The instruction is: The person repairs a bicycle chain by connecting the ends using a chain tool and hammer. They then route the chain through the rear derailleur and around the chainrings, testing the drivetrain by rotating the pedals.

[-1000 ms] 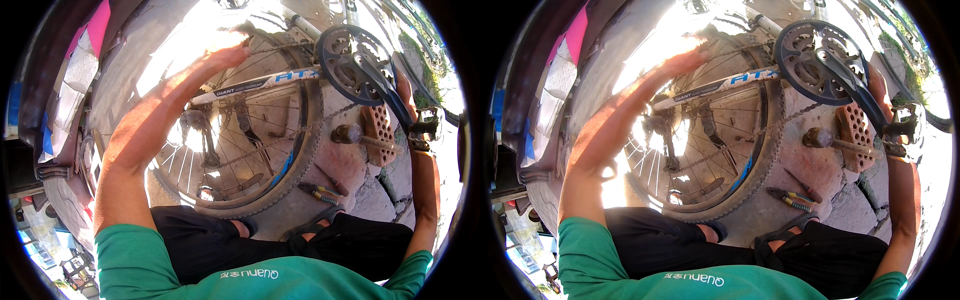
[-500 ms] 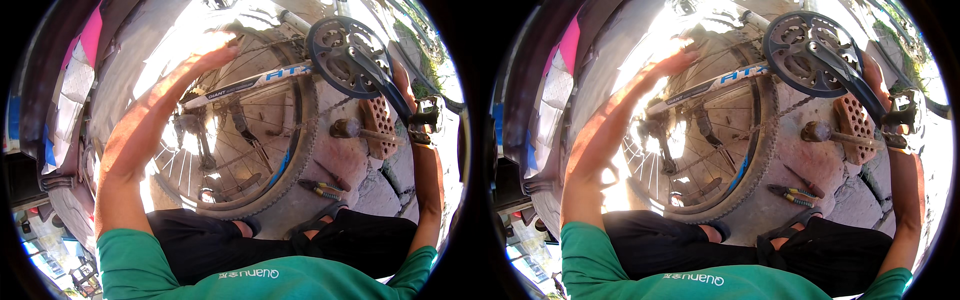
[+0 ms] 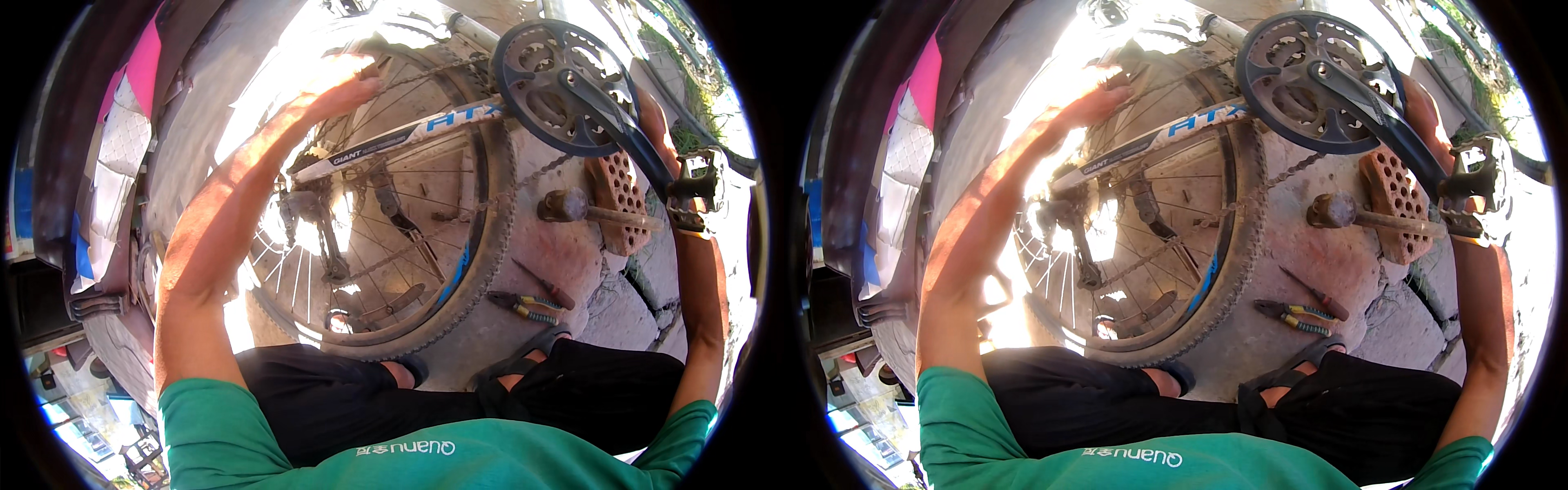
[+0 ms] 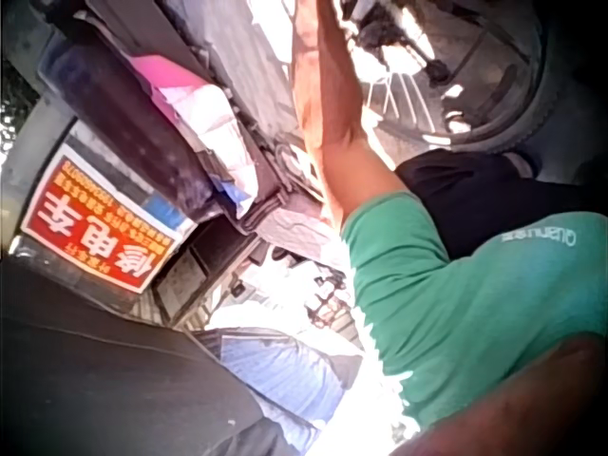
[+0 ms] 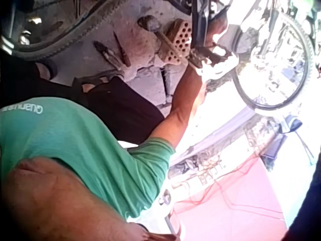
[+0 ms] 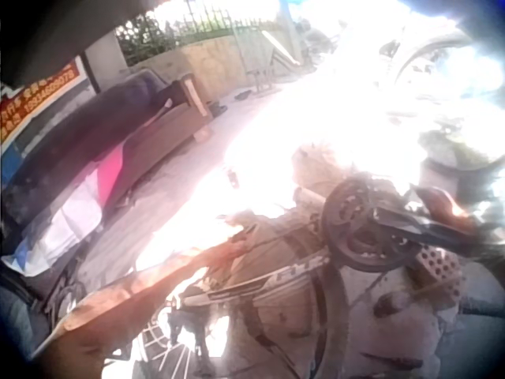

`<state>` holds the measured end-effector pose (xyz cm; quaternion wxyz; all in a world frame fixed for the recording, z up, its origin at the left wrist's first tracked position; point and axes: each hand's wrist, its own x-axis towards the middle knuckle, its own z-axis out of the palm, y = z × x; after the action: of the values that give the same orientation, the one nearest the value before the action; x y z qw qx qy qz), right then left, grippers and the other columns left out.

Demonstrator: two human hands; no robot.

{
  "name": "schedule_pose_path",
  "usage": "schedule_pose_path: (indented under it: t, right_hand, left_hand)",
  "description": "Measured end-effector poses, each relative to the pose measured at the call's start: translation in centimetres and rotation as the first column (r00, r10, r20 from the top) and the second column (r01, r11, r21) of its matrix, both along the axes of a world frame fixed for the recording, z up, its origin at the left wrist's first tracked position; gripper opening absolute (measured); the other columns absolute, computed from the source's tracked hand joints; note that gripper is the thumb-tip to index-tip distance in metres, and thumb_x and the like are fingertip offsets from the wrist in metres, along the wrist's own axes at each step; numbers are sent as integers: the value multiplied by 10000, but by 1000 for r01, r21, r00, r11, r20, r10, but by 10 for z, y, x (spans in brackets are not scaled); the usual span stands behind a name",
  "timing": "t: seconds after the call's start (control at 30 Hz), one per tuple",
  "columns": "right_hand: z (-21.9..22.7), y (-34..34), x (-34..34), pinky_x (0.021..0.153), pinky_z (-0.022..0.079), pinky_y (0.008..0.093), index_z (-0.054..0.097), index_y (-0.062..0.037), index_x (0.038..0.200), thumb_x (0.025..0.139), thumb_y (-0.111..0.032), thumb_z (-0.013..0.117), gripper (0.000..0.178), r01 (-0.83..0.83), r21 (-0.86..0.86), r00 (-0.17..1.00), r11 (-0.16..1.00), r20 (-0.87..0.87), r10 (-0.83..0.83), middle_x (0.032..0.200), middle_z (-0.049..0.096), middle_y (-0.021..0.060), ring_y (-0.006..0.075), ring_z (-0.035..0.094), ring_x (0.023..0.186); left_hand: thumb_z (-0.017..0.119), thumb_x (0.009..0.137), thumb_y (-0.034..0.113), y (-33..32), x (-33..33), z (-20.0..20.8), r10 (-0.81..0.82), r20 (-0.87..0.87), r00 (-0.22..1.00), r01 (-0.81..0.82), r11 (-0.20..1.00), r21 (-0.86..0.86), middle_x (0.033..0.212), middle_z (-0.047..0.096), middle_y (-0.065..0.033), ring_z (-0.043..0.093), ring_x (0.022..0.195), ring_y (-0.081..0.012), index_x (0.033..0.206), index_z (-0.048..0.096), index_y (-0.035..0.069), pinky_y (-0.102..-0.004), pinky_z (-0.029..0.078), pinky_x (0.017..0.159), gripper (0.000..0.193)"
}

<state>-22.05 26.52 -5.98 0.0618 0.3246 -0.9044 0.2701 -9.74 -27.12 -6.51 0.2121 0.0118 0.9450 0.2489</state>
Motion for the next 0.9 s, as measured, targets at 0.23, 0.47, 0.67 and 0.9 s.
schedule_pose_path:
  t: [0.23, 0.47, 0.67, 0.9]
  right_hand:
    - [-4, 1, -7, 870, 500, 374, 642, -82, 1229, 875, -217, 681, 381, 34, 14, 998, 999, 53, -35, 1140, 683, 139, 287, 662, 1009]
    - [-2, -4, 1, 858, 503, 374, 618, -100, 1257, 859, -225, 701, 425, -8, 37, 998, 999, -63, 11, 1138, 683, 118, 293, 661, 1001]
    - [-8, 8, -8, 889, 493, 372, 594, -106, 1292, 852, -228, 705, 471, 20, -7, 998, 1000, 62, -19, 1147, 675, 123, 300, 646, 1036]
    - [2, -3, 1, 976, 463, 334, 604, -15, 1261, 909, -137, 640, 374, 2, 91, 1000, 996, 7, -2, 1204, 651, 144, 252, 625, 1092]
  left_hand:
    - [487, 988, 424, -7, 1, -7, 57, -59, 997, -61, 996, -65, 1331, 587, -161, 556, 1203, -287, 1426, 476, 66, -381, 429, 1033, 565]
    - [513, 977, 376, 0, 7, 0, 56, -100, 993, -60, 997, -40, 1236, 630, -142, 579, 1146, -262, 1334, 533, 46, -377, 443, 993, 486]
    - [605, 886, 318, 3, 7, -14, 4, -439, 898, 14, 999, 38, 696, 615, -86, 589, 637, -197, 921, 686, 60, -376, 496, 630, 273]
    - [595, 888, 298, -2, 8, -14, -8, -411, 911, 21, 999, 27, 697, 609, -98, 577, 628, -226, 915, 674, 56, -392, 489, 624, 257]
